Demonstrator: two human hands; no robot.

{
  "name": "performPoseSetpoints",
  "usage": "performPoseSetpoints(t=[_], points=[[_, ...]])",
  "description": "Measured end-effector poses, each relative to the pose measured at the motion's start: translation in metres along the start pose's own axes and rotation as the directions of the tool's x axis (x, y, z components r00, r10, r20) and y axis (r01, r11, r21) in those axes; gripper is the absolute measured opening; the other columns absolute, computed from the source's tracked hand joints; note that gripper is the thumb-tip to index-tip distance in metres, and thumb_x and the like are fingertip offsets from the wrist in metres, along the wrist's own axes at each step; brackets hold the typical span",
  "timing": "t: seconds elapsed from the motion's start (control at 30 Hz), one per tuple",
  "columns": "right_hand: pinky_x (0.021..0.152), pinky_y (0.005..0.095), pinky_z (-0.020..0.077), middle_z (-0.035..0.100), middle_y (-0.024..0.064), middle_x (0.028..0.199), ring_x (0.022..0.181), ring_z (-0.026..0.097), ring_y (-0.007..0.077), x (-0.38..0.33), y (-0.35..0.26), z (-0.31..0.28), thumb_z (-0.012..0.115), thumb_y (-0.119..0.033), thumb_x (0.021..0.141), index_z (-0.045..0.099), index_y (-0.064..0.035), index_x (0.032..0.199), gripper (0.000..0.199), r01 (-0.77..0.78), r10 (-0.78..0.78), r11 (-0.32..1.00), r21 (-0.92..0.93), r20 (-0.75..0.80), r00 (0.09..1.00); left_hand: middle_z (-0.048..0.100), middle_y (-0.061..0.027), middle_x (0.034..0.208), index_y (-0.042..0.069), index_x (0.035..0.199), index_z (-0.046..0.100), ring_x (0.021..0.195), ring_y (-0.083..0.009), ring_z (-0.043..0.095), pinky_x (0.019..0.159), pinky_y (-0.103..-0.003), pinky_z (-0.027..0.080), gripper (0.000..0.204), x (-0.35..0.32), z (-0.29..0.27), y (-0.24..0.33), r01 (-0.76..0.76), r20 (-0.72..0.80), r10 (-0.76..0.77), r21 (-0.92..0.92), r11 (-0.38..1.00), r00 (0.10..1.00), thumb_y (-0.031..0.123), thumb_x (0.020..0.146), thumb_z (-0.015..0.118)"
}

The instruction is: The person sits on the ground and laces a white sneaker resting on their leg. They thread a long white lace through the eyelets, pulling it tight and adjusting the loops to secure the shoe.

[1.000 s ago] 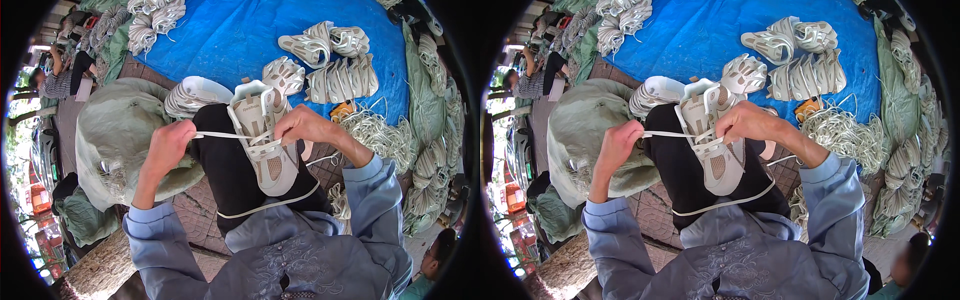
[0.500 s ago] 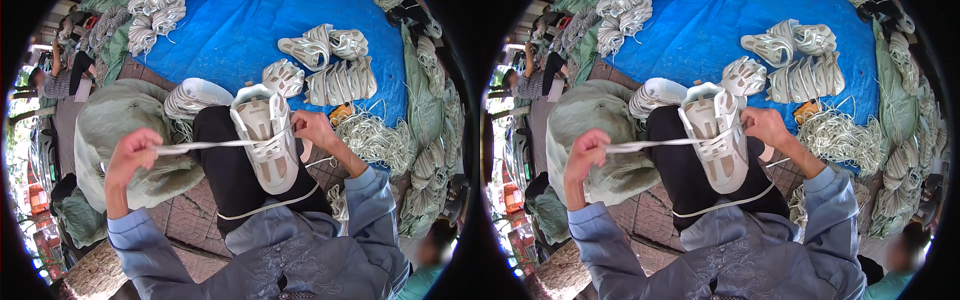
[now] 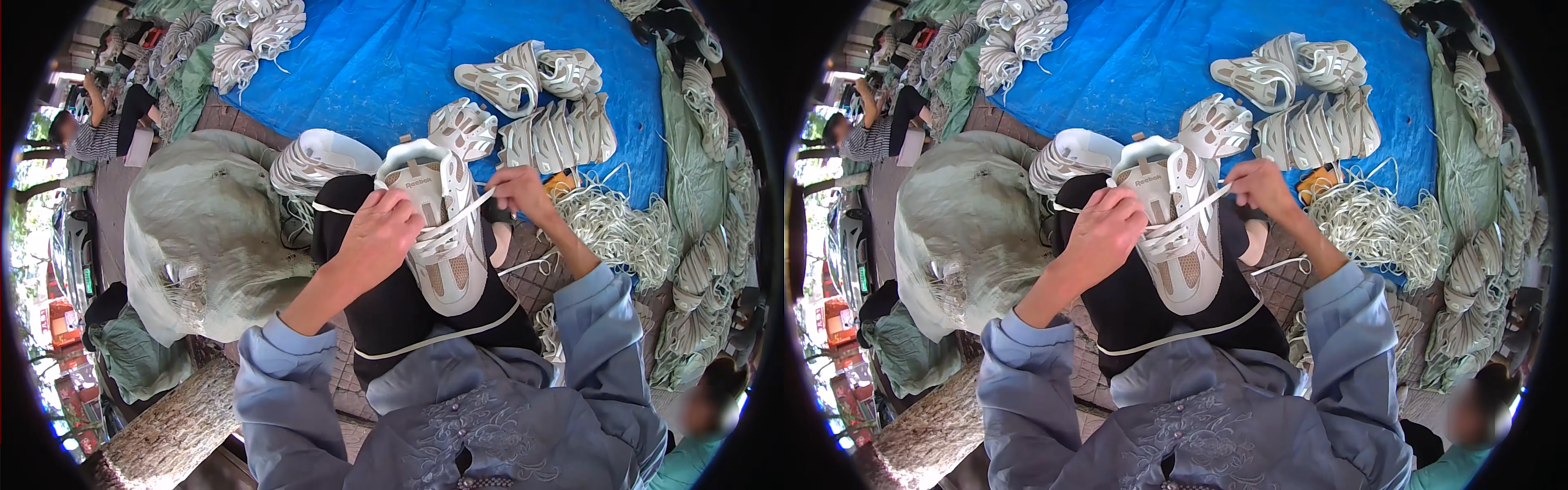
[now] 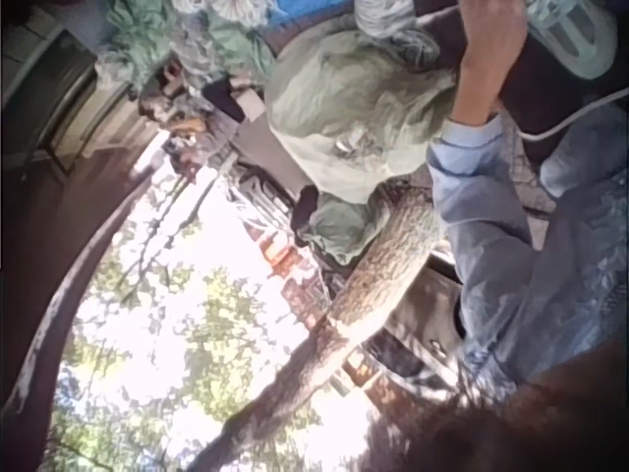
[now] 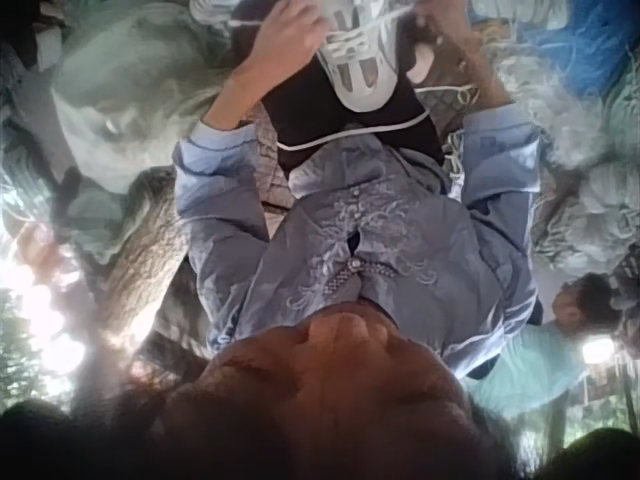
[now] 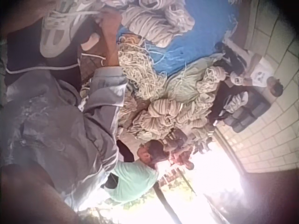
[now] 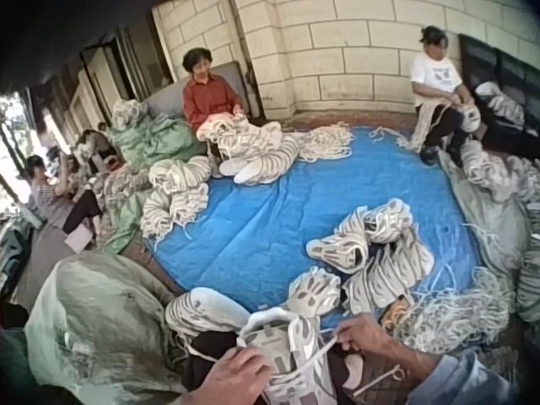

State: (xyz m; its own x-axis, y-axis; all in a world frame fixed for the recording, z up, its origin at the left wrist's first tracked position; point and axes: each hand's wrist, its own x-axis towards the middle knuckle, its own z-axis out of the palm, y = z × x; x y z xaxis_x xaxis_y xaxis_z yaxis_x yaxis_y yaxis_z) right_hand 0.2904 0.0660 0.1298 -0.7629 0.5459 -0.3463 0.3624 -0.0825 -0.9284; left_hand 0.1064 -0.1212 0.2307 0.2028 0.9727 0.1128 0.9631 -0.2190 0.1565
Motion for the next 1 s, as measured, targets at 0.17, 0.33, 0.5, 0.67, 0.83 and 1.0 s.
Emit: performPoseSetpoints(t=[0.17, 0.33, 0.5, 0.67, 0.83, 1.0], points=[[0.037, 0.0198, 0.0360, 0.058, 0.0067, 0.058, 0.042, 0.050, 0.0093, -0.003, -0.035, -0.017, 0.051, -0.003, 0.073, 0.059, -0.0006, 0.076, 0.009, 0.057, -0.030, 0.973, 0.223, -0.120, 0.992, 0.052, -0.0022, 0.062, 0.001, 0.074, 0.055, 0.061, -0.0107, 0.053, 0.058, -0.024, 0.043, 0.007, 0.006, -0.031, -0.015, 0.660, 0.610, -0.281, -0.585, 0.471, 0.741, 0.007, 0.078, 0.052], [0.063, 0.0258, 0.0482, 0.062, 0.0128, 0.084, 0.075, 0.062, 0.0207, 0.004, -0.026, -0.003, 0.053, -0.003, 0.077, 0.057, -0.0001, 0.092, 0.016, 0.166, -0.137, 0.547, 0.820, -0.108, 0.985, 0.053, -0.0022, 0.061, 0.000, 0.082, 0.059, 0.056, -0.0075, 0.049, 0.051, -0.023, 0.041, 0.011, -0.035, -0.055, -0.052, 0.717, 0.609, -0.379, -0.572, 0.398, 0.697, 0.007, 0.079, 0.050], [0.071, 0.0326, 0.0496, 0.061, 0.0116, 0.088, 0.078, 0.061, 0.0227, 0.014, -0.027, -0.031, 0.056, -0.007, 0.078, 0.056, -0.0002, 0.096, 0.019, 0.203, -0.186, 0.452, 0.868, -0.131, 0.974, 0.054, -0.0105, 0.065, 0.001, 0.080, 0.058, 0.059, -0.0220, 0.053, 0.056, -0.031, 0.041, 0.009, -0.071, -0.085, -0.046, 0.672, 0.438, -0.515, -0.389, 0.630, 0.737, 0.008, 0.077, 0.053], [0.068, 0.0320, 0.0492, 0.061, 0.0102, 0.084, 0.075, 0.061, 0.0216, 0.033, -0.001, -0.079, 0.057, -0.006, 0.078, 0.056, -0.0016, 0.096, 0.018, 0.267, -0.180, 0.629, 0.730, -0.198, 0.964, 0.053, -0.0108, 0.063, 0.002, 0.075, 0.055, 0.059, -0.0279, 0.052, 0.055, -0.033, 0.041, 0.007, -0.117, -0.056, -0.065, 0.675, 0.319, -0.597, -0.275, 0.685, 0.736, 0.008, 0.076, 0.054], [0.068, 0.0293, 0.0478, 0.060, 0.0093, 0.086, 0.077, 0.059, 0.0191, 0.047, 0.015, -0.086, 0.058, -0.006, 0.078, 0.053, -0.0027, 0.098, 0.021, 0.288, -0.002, 0.545, 0.787, -0.343, 0.939, 0.049, -0.0101, 0.059, 0.005, 0.064, 0.050, 0.057, -0.0284, 0.051, 0.054, -0.036, 0.040, 0.008, -0.126, -0.031, -0.070, 0.391, -0.077, -0.383, 0.193, 0.900, 0.920, 0.009, 0.068, 0.057], [0.075, 0.0282, 0.0462, 0.059, 0.0063, 0.090, 0.082, 0.058, 0.0156, 0.037, 0.011, -0.175, 0.059, -0.007, 0.079, 0.050, -0.0016, 0.105, 0.027, 0.425, -0.110, 0.574, 0.700, -0.449, 0.887, 0.054, -0.0079, 0.069, 0.006, 0.071, 0.053, 0.071, -0.0238, 0.055, 0.065, -0.035, 0.044, 0.004, -0.114, -0.037, -0.046, 0.721, -0.053, -0.760, 0.364, 0.590, 0.648, 0.007, 0.071, 0.057]])
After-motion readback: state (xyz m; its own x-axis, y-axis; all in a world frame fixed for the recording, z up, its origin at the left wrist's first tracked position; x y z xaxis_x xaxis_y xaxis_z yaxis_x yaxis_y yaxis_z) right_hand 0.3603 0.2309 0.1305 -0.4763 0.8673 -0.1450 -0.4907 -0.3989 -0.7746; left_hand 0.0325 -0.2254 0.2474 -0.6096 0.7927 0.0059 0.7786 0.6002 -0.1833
